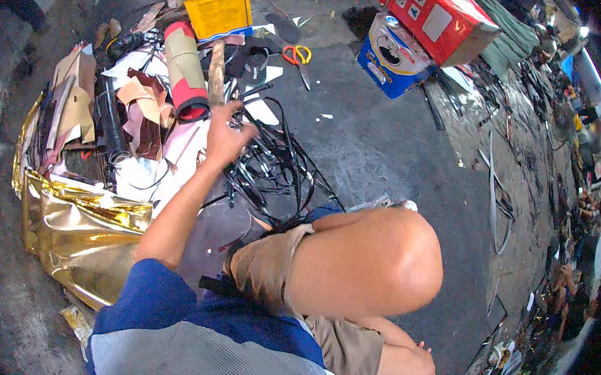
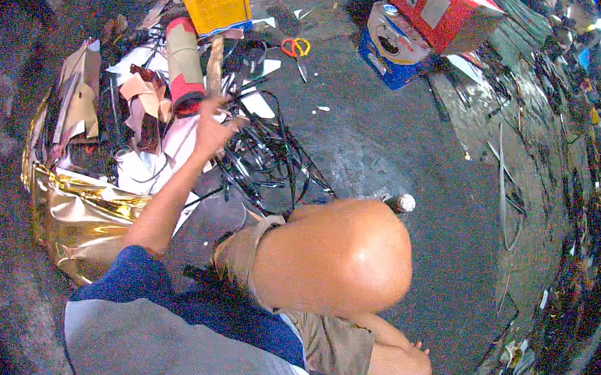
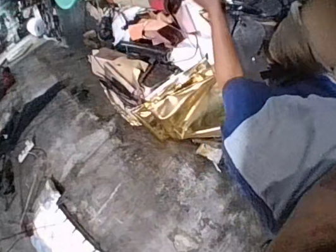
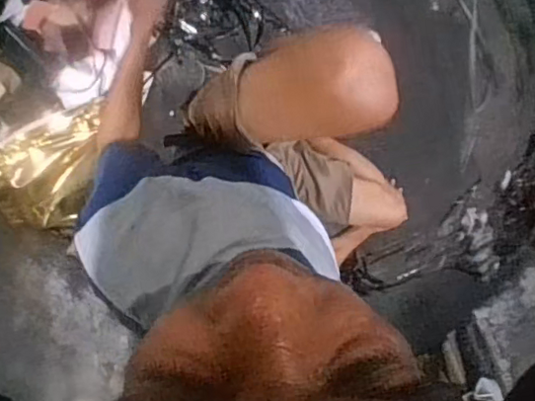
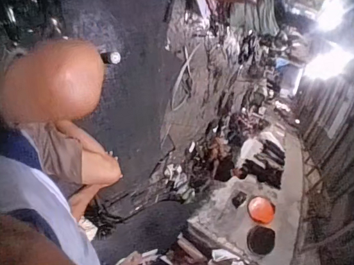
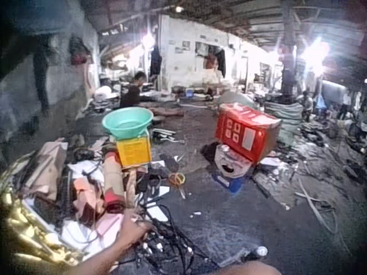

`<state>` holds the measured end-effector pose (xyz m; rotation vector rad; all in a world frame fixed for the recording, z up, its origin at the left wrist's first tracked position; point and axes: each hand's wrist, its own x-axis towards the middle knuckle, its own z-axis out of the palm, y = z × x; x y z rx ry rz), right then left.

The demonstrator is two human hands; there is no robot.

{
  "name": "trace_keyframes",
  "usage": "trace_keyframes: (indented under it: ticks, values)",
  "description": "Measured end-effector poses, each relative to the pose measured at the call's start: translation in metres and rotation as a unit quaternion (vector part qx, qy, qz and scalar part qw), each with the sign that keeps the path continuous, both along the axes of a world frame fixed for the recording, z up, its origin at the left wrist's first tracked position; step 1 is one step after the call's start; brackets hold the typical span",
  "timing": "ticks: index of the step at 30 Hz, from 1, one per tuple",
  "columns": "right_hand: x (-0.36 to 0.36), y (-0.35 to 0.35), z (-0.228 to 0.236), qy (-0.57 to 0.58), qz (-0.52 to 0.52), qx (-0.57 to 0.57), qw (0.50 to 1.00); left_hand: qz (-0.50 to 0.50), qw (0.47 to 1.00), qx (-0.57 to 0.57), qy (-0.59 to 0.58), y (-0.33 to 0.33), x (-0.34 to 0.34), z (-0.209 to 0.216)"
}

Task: The person sits on the floor and repeatedly picks up black cable strips, rubs them against a small white cylindrical object, and places them on the floor. The person handles the cables one at a time in a repetitive manner.

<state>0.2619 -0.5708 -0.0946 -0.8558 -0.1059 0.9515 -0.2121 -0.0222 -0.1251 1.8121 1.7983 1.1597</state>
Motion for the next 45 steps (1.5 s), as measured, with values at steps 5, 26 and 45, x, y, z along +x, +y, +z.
trace_keyframes:
  ticks: [5,26,45]
  values:
    - [0.005,-0.012,0.016,-0.035,0.057,0.019,0.998,-0.151,0.98,-0.071,0.107,-0.013,0.039,-0.104]
    - [0.027,0.289,-0.074,-0.481,0.175,-0.392,0.764,-0.45,0.857,-0.023,0.251,0.118,0.085,-0.109]
    - [0.032,0.376,-0.124,-0.305,-0.118,-0.234,0.916,-0.343,0.583,-0.661,-0.325,-0.016,0.345,-0.149]
